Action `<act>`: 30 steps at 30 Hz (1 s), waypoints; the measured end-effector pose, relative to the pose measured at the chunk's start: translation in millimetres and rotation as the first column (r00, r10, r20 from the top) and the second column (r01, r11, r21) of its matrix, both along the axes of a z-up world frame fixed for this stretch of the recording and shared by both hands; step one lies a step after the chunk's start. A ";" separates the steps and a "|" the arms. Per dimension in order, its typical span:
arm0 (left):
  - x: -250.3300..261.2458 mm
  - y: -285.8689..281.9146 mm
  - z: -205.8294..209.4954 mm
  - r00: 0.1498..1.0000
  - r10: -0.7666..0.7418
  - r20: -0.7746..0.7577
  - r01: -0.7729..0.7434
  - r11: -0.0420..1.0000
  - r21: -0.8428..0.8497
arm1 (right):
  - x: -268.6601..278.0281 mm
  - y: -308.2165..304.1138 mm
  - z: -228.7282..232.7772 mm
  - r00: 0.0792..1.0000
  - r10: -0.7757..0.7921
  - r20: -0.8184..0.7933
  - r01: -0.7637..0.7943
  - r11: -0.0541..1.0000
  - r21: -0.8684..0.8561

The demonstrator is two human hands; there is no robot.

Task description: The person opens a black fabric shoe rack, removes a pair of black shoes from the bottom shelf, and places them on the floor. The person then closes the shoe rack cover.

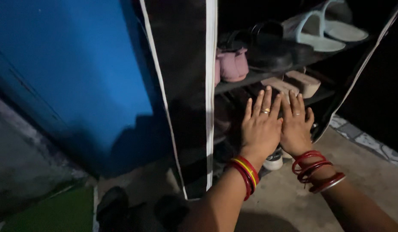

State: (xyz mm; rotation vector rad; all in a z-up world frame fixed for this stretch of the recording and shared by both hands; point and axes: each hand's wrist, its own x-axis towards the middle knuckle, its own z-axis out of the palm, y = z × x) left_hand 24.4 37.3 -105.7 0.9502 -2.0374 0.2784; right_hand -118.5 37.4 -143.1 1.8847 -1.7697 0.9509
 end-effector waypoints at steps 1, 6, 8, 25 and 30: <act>2.3 0.3 -7.1 1.000 -0.004 -0.010 0.004 1.000 0.009 | 2.9 1.4 -6.8 1.000 -0.003 0.002 0.003 1.000 0.013; 10.3 2.3 -45.0 1.000 -0.016 -0.019 0.017 0.997 0.072 | 11.3 5.7 -43.2 1.000 -0.015 -0.006 0.015 0.996 0.088; 11.1 5.0 -62.7 1.000 -0.009 -0.014 0.011 0.992 0.123 | 12.0 8.8 -61.5 1.000 -0.030 -0.006 0.031 0.987 0.155; 40.0 18.9 -187.8 0.993 0.078 0.089 -0.116 0.816 0.567 | 56.2 26.8 -177.5 0.999 -0.043 0.010 0.029 0.816 0.577; 50.1 19.1 -209.5 0.994 0.017 0.112 -0.075 0.839 0.539 | 65.2 34.1 -185.9 0.997 -0.020 0.078 -0.015 0.907 0.422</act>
